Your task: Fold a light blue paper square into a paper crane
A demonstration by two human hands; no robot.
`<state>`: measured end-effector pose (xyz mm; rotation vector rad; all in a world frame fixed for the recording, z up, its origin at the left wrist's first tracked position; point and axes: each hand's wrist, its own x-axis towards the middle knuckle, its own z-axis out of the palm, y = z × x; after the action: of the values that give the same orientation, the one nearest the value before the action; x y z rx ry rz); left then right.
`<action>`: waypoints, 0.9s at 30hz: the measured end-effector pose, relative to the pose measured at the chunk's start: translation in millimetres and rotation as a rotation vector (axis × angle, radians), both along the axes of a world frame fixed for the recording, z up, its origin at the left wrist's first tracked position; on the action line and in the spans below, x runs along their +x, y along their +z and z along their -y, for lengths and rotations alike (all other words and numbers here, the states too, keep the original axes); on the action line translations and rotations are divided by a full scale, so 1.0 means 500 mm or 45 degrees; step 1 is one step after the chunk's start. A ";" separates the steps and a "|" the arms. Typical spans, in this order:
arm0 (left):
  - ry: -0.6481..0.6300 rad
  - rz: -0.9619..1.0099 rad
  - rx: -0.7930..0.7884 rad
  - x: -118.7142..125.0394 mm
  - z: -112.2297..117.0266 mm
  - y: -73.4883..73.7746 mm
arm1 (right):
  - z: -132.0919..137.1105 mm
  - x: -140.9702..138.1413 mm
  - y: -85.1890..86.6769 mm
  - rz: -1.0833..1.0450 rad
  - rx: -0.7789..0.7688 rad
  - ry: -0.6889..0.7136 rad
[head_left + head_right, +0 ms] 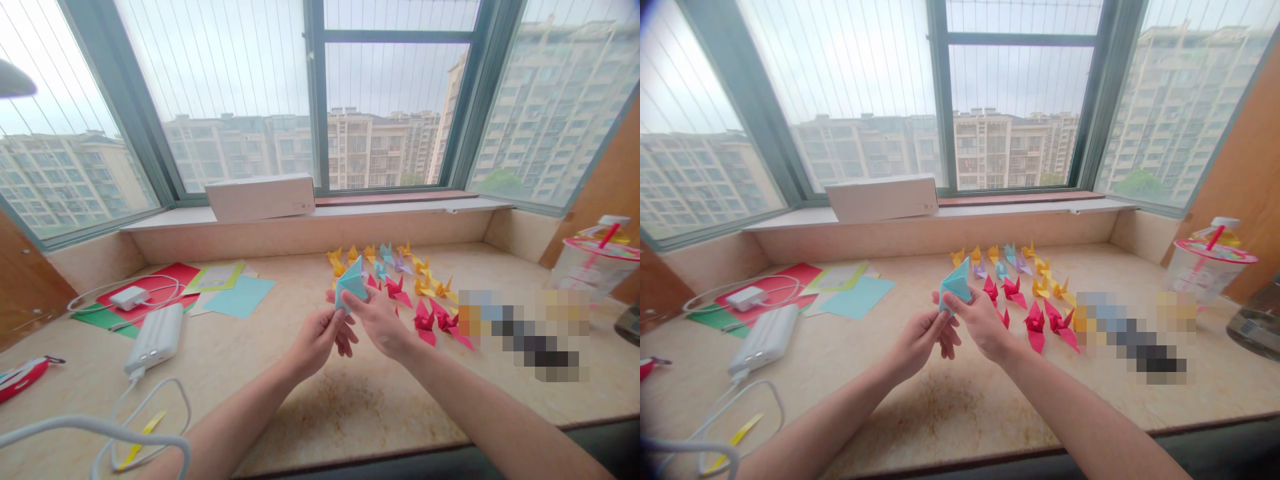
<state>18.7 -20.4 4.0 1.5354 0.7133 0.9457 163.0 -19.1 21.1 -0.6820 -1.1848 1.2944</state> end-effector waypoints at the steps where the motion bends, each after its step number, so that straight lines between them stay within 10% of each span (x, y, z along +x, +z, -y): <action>1: -0.002 -0.007 0.000 0.001 0.000 -0.001 | -0.001 -0.001 -0.002 -0.007 -0.015 -0.024; 27: 0.108 -0.033 0.094 -0.009 -0.005 0.011 | -0.012 0.016 0.004 0.007 0.064 -0.151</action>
<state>14.4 -17.7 9.6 1.5947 0.7751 1.0267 171.2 -13.0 22.9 -0.7086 -1.1602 1.1610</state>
